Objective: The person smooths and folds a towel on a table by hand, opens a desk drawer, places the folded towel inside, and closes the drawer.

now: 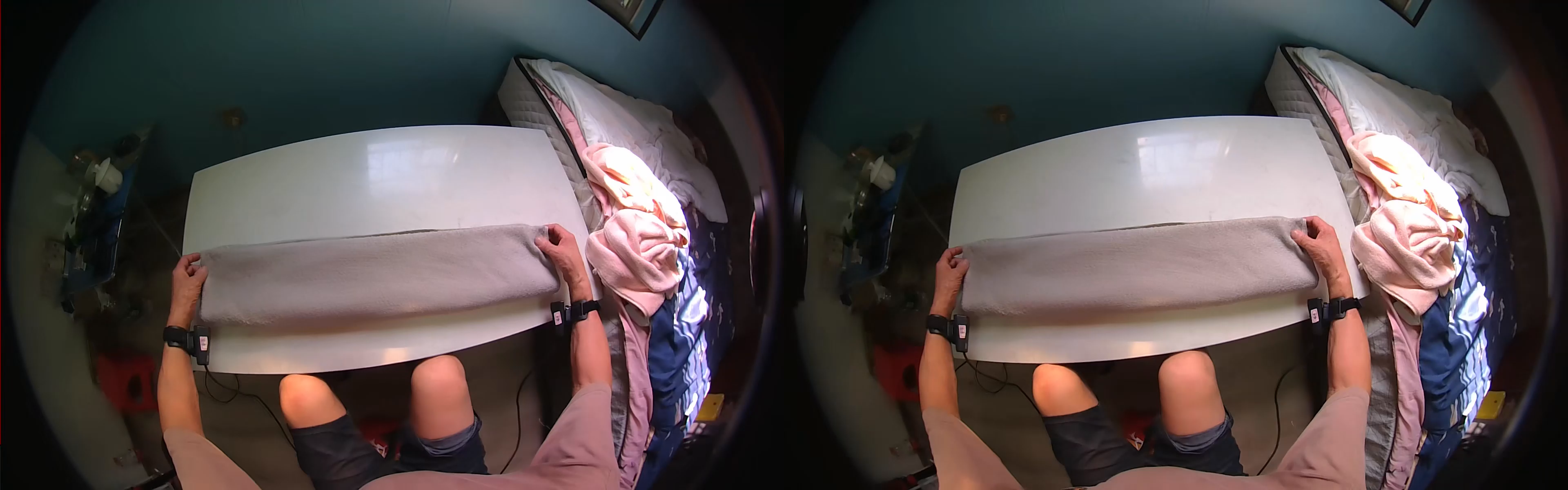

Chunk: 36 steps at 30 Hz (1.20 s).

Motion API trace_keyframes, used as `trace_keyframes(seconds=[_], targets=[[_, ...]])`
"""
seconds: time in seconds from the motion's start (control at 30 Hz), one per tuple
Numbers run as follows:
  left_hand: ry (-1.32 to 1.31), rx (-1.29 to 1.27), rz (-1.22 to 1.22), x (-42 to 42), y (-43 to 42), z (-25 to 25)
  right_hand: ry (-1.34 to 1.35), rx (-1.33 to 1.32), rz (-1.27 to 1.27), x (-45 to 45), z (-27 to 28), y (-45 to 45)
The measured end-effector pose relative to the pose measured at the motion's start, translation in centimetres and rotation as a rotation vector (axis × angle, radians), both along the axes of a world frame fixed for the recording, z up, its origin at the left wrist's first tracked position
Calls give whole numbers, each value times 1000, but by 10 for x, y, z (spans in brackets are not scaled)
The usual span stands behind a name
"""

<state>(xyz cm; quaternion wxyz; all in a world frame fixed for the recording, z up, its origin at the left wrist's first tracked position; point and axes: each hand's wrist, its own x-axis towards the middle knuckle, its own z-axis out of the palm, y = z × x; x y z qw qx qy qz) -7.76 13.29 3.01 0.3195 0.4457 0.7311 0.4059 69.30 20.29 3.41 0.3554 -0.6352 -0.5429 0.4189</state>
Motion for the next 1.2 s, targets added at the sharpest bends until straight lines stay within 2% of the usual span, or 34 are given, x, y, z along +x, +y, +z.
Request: trace_keyframes(seconds=[0.1, 0.17, 0.3, 0.37, 0.4, 0.47, 0.53, 0.6, 0.73, 0.8, 0.83, 0.9, 0.93, 1.0, 1.03, 1.07, 1.13, 1.2], targets=[[74, 86, 3, 3, 0, 5, -122, 41, -64, 1, -6, 5], [185, 309, 71, 16, 2, 15, -78, 130, -59, 5, -4, 7], [64, 353, 78, 21, 8, 20, 52, 210, -116, 1, 0, 11], [269, 245, 115, 12, 16, 0, -183, 196, -64, 6, -27, 15], [267, 246, 106, 4, 19, -18, -439, 198, -137, -4, -27, 10], [540, 126, 107, -9, 22, -52, -532, 233, -189, -19, -18, 3], [512, 131, 79, -2, 19, -48, -555, 230, -187, -15, -21, -2], [483, 123, 54, 2, 14, -38, -428, 240, -160, -13, -23, -1], [501, 47, 63, 17, 10, -18, -495, 246, -168, -14, -21, 3], [788, 109, 83, 25, 11, -18, -514, 76, -125, -11, -15, 4], [785, 117, 83, 39, 10, -6, -516, 82, -130, -15, -9, 0], [901, 312, -69, 72, 6, 16, -932, 375, -160, -33, 0, -12], [847, 324, -133, 85, 5, 19, -993, 343, -106, -42, 6, -17], [846, 309, -205, 117, 1, 18, -971, 568, -38, -81, 8, -23], [842, 291, -299, 134, 1, 15, -946, 604, 101, -113, 19, -30], [837, 300, -315, 150, 2, 12, -850, 598, 225, -152, 33, -38], [841, 122, -390, 184, 4, 2, -807, 594, 439, -223, 33, -46], [830, 127, -452, 219, 7, -6, -745, 538, 621, -285, 31, -48]])
